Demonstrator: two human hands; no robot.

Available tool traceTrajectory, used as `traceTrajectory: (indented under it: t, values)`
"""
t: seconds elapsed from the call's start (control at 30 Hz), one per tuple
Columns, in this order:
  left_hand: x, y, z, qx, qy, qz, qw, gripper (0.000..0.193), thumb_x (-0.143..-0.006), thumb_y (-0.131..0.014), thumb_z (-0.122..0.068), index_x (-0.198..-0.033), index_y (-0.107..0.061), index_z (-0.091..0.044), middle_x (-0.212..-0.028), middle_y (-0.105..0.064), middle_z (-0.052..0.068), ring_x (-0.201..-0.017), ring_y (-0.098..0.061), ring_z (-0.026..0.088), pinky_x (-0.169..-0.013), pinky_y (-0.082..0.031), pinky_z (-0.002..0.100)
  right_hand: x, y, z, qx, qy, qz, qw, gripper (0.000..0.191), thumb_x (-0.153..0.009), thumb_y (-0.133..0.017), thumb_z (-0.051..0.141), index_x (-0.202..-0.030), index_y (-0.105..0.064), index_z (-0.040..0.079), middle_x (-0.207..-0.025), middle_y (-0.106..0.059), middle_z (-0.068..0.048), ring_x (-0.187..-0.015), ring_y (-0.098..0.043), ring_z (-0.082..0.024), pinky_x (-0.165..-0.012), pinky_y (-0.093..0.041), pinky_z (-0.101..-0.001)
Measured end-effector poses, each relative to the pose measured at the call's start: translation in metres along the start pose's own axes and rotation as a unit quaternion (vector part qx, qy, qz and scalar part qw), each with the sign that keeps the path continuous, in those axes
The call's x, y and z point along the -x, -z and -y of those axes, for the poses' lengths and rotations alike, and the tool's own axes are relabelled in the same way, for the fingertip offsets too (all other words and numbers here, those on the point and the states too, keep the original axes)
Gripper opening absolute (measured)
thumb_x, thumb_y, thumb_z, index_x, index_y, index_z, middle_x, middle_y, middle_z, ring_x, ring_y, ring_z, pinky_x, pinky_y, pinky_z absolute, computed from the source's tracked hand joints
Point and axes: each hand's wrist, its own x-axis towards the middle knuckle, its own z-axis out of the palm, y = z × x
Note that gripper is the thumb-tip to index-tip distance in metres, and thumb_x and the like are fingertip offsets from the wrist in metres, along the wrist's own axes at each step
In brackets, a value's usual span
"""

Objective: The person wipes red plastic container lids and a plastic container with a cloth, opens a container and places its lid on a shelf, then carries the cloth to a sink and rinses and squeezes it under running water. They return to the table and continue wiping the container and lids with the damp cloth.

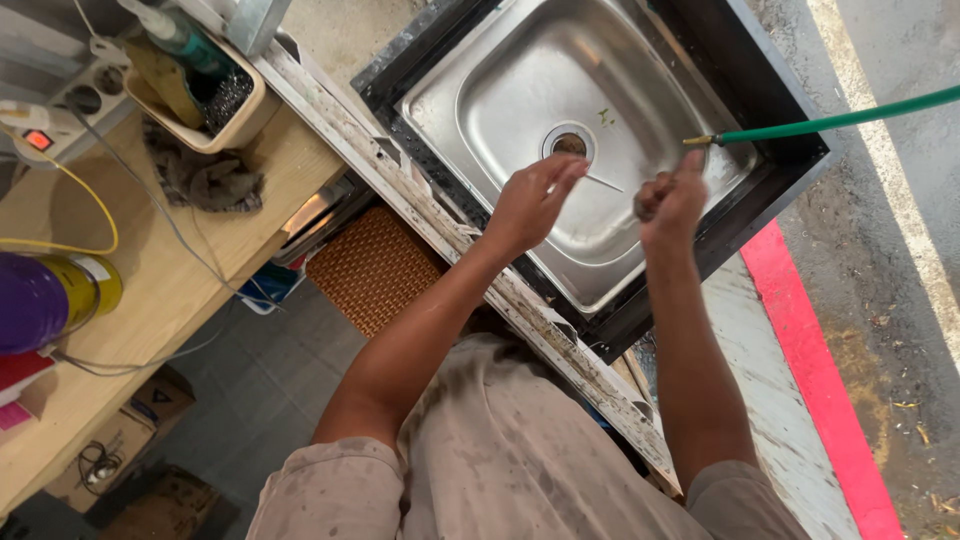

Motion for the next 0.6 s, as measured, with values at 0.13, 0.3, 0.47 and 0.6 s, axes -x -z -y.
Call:
traceTrajectory:
  t: [0.13, 0.3, 0.47, 0.6]
  values:
    - [0.007, 0.007, -0.029, -0.029, -0.109, 0.051, 0.992, 0.033, -0.102, -0.057, -0.03, -0.126, -0.066, -0.01, -0.131, -0.069, 0.01, -0.108, -0.072, 0.023, -0.093, -0.057, 0.038, 0.046, 0.009, 0.056, -0.01, 0.131, 0.182, 0.974, 0.044, -0.118, -0.053, 0.036, -0.082, -0.037, 0.017, -0.061, -0.025, 0.002, -0.047, -0.025, -0.01, -0.042, -0.019, -0.0283]
    - [-0.017, -0.001, 0.0, 0.197, -0.107, 0.079, 0.971, 0.048, -0.094, -0.054, -0.008, -0.142, -0.055, -0.012, -0.136, -0.061, 0.013, -0.124, -0.061, 0.027, -0.103, -0.054, 0.041, 0.016, 0.036, 0.048, 0.28, 0.138, 0.227, 0.923, 0.014, -0.101, -0.057, 0.013, -0.107, -0.045, 0.008, -0.093, -0.041, -0.013, -0.083, -0.04, -0.025, -0.071, -0.033, -0.0385]
    - [0.028, -0.007, 0.044, -0.167, -0.247, -0.053, 0.953, 0.046, -0.075, -0.071, -0.028, -0.121, -0.068, -0.02, -0.122, -0.07, 0.009, -0.115, -0.067, 0.033, -0.096, -0.053, 0.046, -0.041, 0.073, -0.023, 0.649, 0.358, 0.318, 0.591, 0.07, -0.075, -0.054, -0.003, -0.144, -0.043, -0.005, -0.145, -0.039, -0.036, -0.142, -0.031, -0.049, -0.119, -0.027, -0.064]
    - [0.128, 0.021, 0.056, -0.105, -0.13, -0.053, 0.985, 0.029, -0.094, -0.069, -0.032, -0.115, -0.074, -0.013, -0.112, -0.074, 0.008, -0.105, -0.069, 0.029, -0.092, -0.055, 0.045, -0.012, 0.077, -0.014, 0.683, 0.361, 0.31, 0.555, 0.054, -0.097, -0.054, 0.011, -0.148, -0.052, -0.008, -0.149, -0.047, -0.03, -0.146, -0.033, -0.056, -0.127, -0.02, -0.0687]
